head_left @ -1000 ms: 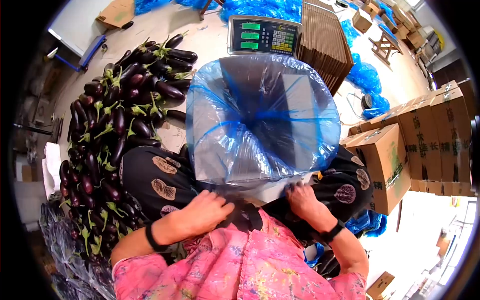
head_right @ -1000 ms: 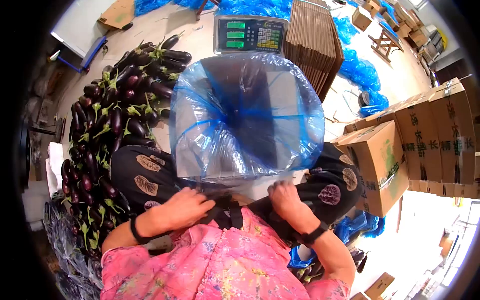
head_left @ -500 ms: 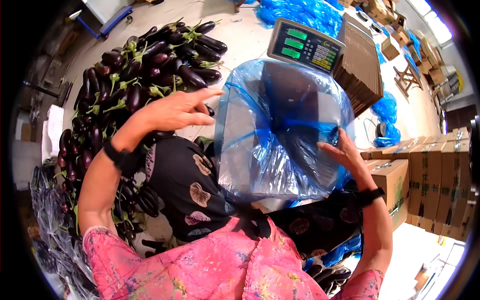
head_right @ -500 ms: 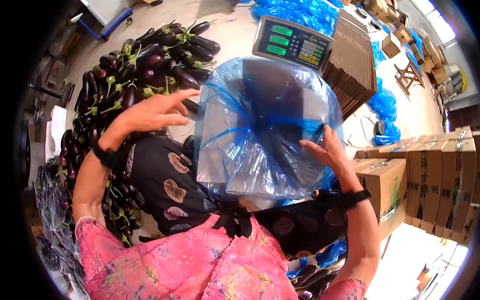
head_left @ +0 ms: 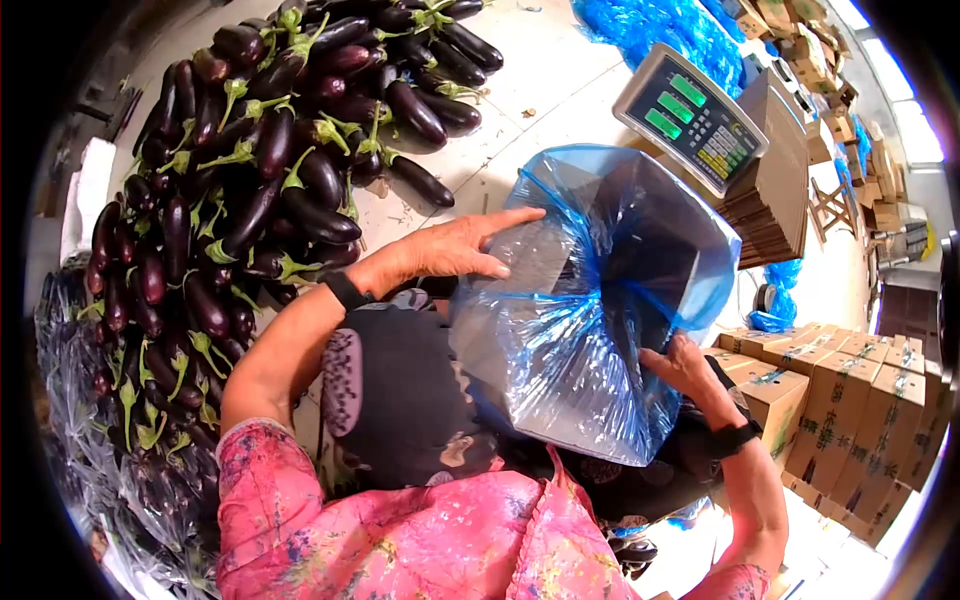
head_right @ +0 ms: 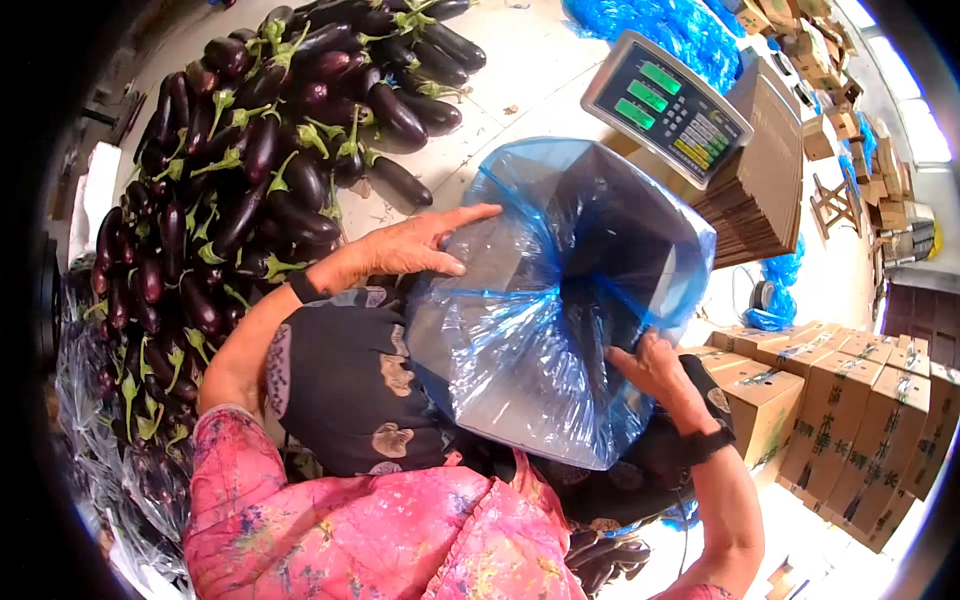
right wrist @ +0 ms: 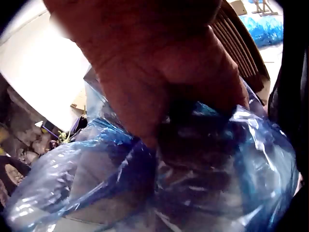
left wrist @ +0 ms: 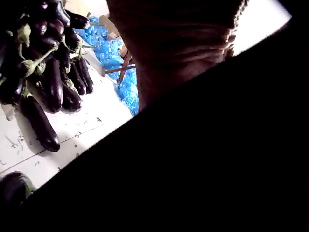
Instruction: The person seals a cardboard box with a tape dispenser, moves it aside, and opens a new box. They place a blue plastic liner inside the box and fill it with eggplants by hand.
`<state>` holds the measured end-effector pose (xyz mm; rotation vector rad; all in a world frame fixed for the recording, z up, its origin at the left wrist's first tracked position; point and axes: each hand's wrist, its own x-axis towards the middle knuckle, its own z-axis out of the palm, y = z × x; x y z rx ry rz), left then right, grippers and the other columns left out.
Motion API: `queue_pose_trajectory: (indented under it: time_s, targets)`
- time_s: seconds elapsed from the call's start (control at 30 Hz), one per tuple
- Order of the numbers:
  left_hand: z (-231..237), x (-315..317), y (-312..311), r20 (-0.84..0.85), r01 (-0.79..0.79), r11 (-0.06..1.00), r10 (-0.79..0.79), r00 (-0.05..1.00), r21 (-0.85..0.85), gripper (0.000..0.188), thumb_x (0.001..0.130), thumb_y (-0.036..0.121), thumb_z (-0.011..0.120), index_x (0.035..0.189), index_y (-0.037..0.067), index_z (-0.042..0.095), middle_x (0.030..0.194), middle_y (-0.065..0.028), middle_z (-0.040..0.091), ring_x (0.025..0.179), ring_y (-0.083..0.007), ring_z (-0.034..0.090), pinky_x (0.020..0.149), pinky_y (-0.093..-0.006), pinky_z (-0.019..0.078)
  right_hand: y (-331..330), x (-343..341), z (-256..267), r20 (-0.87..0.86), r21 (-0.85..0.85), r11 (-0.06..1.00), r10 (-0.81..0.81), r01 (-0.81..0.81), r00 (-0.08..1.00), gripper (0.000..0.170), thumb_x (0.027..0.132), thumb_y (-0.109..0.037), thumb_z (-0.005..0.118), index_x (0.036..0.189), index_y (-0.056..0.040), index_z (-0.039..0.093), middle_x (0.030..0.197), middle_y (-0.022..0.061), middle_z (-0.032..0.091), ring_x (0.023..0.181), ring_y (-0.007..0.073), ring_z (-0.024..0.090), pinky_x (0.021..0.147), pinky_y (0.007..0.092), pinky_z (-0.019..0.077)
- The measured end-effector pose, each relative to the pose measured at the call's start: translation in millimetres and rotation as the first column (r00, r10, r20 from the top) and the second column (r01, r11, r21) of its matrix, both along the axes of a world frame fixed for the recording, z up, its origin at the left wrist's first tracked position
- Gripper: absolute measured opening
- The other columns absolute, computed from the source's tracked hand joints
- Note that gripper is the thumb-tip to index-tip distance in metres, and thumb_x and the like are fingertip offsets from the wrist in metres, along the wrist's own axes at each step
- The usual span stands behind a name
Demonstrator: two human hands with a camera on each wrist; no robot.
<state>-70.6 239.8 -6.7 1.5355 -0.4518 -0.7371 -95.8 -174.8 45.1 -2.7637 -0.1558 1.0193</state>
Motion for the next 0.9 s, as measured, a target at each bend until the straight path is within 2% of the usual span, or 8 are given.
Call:
queue_pose_trajectory:
  time_s: [0.2, 0.27, 0.3, 0.4, 0.53, 0.6, 0.77, 0.9]
  targets:
    - [-30.5, -7.1, -7.5, 0.336, -0.089, 0.991, 0.118, 0.935, -0.102, 0.083, 0.085, 0.025, 0.069, 0.156, 0.016, 0.027, 0.156, -0.018, 0.036, 0.138, -0.029, 0.042, 0.113, -0.0384, 0.0357, 68.3, -5.4, 95.8, -0.018, -0.361, 0.792, 0.523, -0.493, 0.852, 0.037, 0.085, -0.034, 0.07, 0.096, 0.0009, 0.063, 0.089, 0.0234, 0.068, 0.087, 0.0413, 0.065, 0.079, 0.0487, 0.0504]
    - [-39.6, -13.0, -10.3, 0.31, -0.112, 0.988, 0.14, 0.94, -0.108, 0.078, 0.088, 0.023, 0.066, 0.155, 0.016, 0.029, 0.157, -0.0196, 0.033, 0.141, -0.0293, 0.038, 0.112, -0.0387, 0.0364, 96.0, 5.4, 109.4, 0.011, -0.063, 0.904, 0.424, -0.422, 0.906, 0.032, 0.084, -0.03, 0.071, 0.098, -0.0015, 0.066, 0.086, 0.0212, 0.067, 0.081, 0.0397, 0.066, 0.073, 0.048, 0.0517]
    - [-41.0, -23.4, -11.4, 0.247, -0.184, 0.974, 0.213, 0.945, -0.134, 0.072, 0.089, 0.022, 0.065, 0.153, 0.015, 0.033, 0.15, -0.0203, 0.043, 0.134, -0.0274, 0.047, 0.107, -0.038, 0.0422, 99.2, 15.9, 98.5, 0.058, 0.174, 0.909, 0.374, -0.378, 0.926, 0.033, 0.083, -0.025, 0.072, 0.106, -0.0018, 0.065, 0.088, 0.0216, 0.068, 0.079, 0.0388, 0.067, 0.07, 0.0483, 0.0524]
    - [-36.6, -53.5, 18.1, -0.047, -0.376, 0.925, 0.378, 0.924, 0.045, 0.063, 0.09, 0.019, 0.064, 0.148, 0.012, 0.042, 0.131, -0.0182, 0.06, 0.115, -0.0229, 0.061, 0.096, -0.0345, 0.0495, 116.8, 46.6, 43.1, 0.262, 0.031, 0.792, 0.582, -0.61, 0.769, 0.042, 0.081, -0.022, 0.072, 0.117, -0.002, 0.062, 0.103, 0.0242, 0.068, 0.091, 0.0395, 0.068, 0.076, 0.0448, 0.0536]
    - [-107.3, -140.6, 71.5, 0.075, -0.809, 0.497, 0.836, 0.543, 0.313, 0.045, 0.091, 0.015, 0.064, 0.134, 0.005, 0.054, 0.111, -0.014, 0.066, 0.1, -0.0217, 0.065, 0.086, -0.0343, 0.0536, 84.6, 60.2, -102.6, -0.042, 0.224, 0.797, 0.582, -0.56, 0.812, 0.05, 0.083, -0.023, 0.069, 0.127, -0.0034, 0.057, 0.122, 0.0218, 0.062, 0.111, 0.0389, 0.06, 0.09, 0.0405, 0.0498]
    - [-153.2, -188.1, 90.2, 0.292, -0.758, 0.351, 0.77, 0.568, 0.549, 0.05, 0.086, 0.015, 0.067, 0.134, 0.007, 0.054, 0.119, -0.0172, 0.062, 0.104, -0.0292, 0.064, 0.09, -0.04, 0.0517, 76.0, 44.7, -131.7, -0.102, 0.203, 0.815, 0.569, -0.543, 0.816, 0.048, 0.085, -0.021, 0.065, 0.13, -0.0039, 0.056, 0.126, 0.02, 0.06, 0.115, 0.0366, 0.057, 0.094, 0.0391, 0.047]
    - [-149.0, -180.7, 67.5, 0.561, -0.739, 0.312, 0.497, 0.662, 0.597, 0.067, 0.083, 0.026, 0.07, 0.141, 0.001, 0.045, 0.133, -0.0185, 0.051, 0.129, -0.0355, 0.044, 0.107, -0.0456, 0.0354, 63.1, 28.4, -146.0, -0.154, 0.188, 0.856, 0.511, -0.482, 0.846, 0.046, 0.091, -0.016, 0.055, 0.136, -0.0052, 0.052, 0.136, 0.0154, 0.055, 0.126, 0.0308, 0.049, 0.104, 0.0358, 0.0401]
    - [-177.0, -132.9, 49.4, 0.307, -0.488, 0.289, 0.497, 0.812, 0.824, 0.081, 0.08, 0.034, 0.073, 0.145, 0.001, 0.038, 0.133, -0.023, 0.05, 0.125, -0.0401, 0.045, 0.105, -0.047, 0.0374, 65.2, 26.1, -134.4, -0.262, 0.245, 0.934, 0.321, -0.259, 0.91, 0.046, 0.096, -0.012, 0.046, 0.141, -0.0062, 0.049, 0.144, 0.0117, 0.05, 0.135, 0.0262, 0.044, 0.112, 0.0332, 0.0345]
